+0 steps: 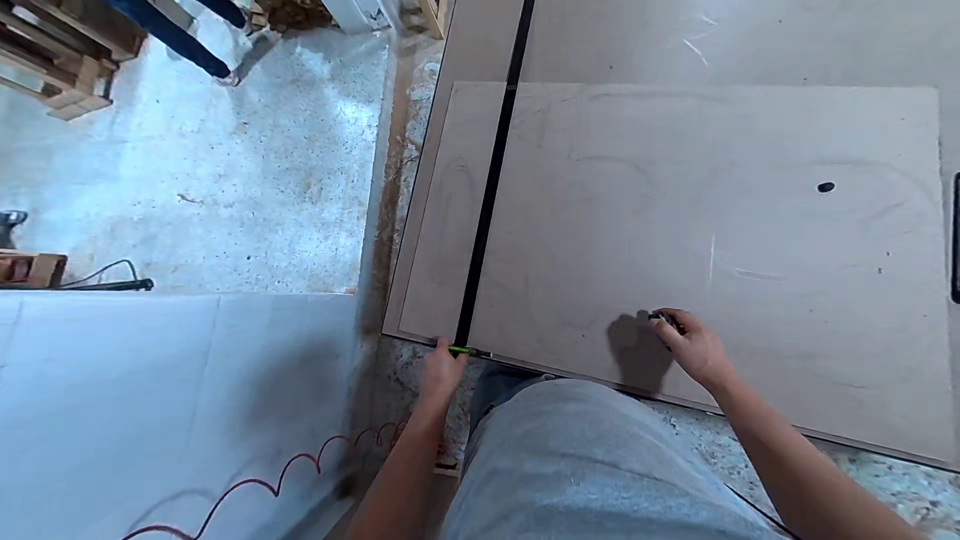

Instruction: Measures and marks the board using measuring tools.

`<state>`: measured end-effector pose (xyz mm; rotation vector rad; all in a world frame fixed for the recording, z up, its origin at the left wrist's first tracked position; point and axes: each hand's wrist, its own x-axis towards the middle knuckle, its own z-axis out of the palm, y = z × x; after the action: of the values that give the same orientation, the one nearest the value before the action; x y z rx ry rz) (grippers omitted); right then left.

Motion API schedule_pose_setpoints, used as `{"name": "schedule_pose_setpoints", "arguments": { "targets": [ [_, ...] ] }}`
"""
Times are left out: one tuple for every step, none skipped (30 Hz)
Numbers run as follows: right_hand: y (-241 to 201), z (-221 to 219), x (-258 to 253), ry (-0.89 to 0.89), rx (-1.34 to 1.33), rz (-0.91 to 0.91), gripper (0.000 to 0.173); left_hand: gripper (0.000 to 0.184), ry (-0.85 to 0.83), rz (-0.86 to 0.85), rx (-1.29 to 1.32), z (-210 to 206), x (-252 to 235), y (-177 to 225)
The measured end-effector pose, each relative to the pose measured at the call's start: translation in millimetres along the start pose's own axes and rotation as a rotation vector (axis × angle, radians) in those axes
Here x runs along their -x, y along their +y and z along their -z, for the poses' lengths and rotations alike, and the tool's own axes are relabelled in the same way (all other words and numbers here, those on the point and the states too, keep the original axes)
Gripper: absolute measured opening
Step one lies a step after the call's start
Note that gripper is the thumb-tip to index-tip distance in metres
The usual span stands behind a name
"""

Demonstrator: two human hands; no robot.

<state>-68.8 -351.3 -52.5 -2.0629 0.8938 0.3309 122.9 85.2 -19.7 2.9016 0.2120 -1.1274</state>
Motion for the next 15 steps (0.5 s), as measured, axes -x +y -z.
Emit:
{"name": "schedule_pose_setpoints", "arguments": {
  "targets": [
    [-14, -8, 1, -0.049, -0.035, -0.016, 0.045, 0.048, 0.006, -0.02, 0.006, 6, 1, -1],
    [-30, -16, 3, -0.114, -0.066, -0.031, 0.044, 0.048, 0.026, -0.053, 0.031, 14, 2, -1],
    [-46, -25, 6, -0.174, -0.086, -0.029, 0.044, 0.046, 0.051, -0.101, 0.079, 22, 5, 1],
    [-64, -35, 8, -0.224, -0.088, -0.01, 0.045, 0.042, 0.072, -0.167, 0.141, 30, 7, 5],
    [-82, -46, 9, -0.268, -0.077, 0.023, 0.048, 0.039, 0.067, -0.253, 0.225, 37, 8, 10],
    [-102, -58, 11, -0.308, -0.05, 0.057, 0.051, 0.034, 0.03, -0.348, 0.309, 43, 8, 17],
    [-124, -69, 13, -0.358, -0.021, 0.086, 0.054, 0.031, -0.037, -0.445, 0.392, 48, 7, 24],
    [-146, -78, 15, -0.415, 0.005, 0.112, 0.056, 0.029, -0.125, -0.536, 0.469, 51, 5, 33],
    [-168, -85, 17, -0.464, 0.028, 0.135, 0.055, 0.029, -0.225, -0.621, 0.533, 55, 4, 42],
    [-188, -92, 17, -0.492, 0.051, 0.16, 0.052, 0.029, -0.311, -0.699, 0.574, 59, 3, 50],
    [-204, -97, 17, -0.499, 0.079, 0.186, 0.048, 0.028, -0.368, -0.762, 0.59, 62, 1, 58],
    [-216, -101, 18, -0.491, 0.09, 0.214, 0.041, 0.026, -0.395, -0.803, 0.588, 66, -2, 63],
    [-224, -104, 18, -0.48, 0.082, 0.243, 0.035, 0.024, -0.421, -0.826, 0.59, 71, -6, 65],
    [-228, -106, 19, -0.472, 0.064, 0.264, 0.031, 0.021, -0.449, -0.83, 0.599, 75, -11, 66],
    [-229, -108, 19, -0.472, 0.03, 0.269, 0.029, 0.018, -0.485, -0.823, 0.612, 77, -17, 67]
  ]
}}
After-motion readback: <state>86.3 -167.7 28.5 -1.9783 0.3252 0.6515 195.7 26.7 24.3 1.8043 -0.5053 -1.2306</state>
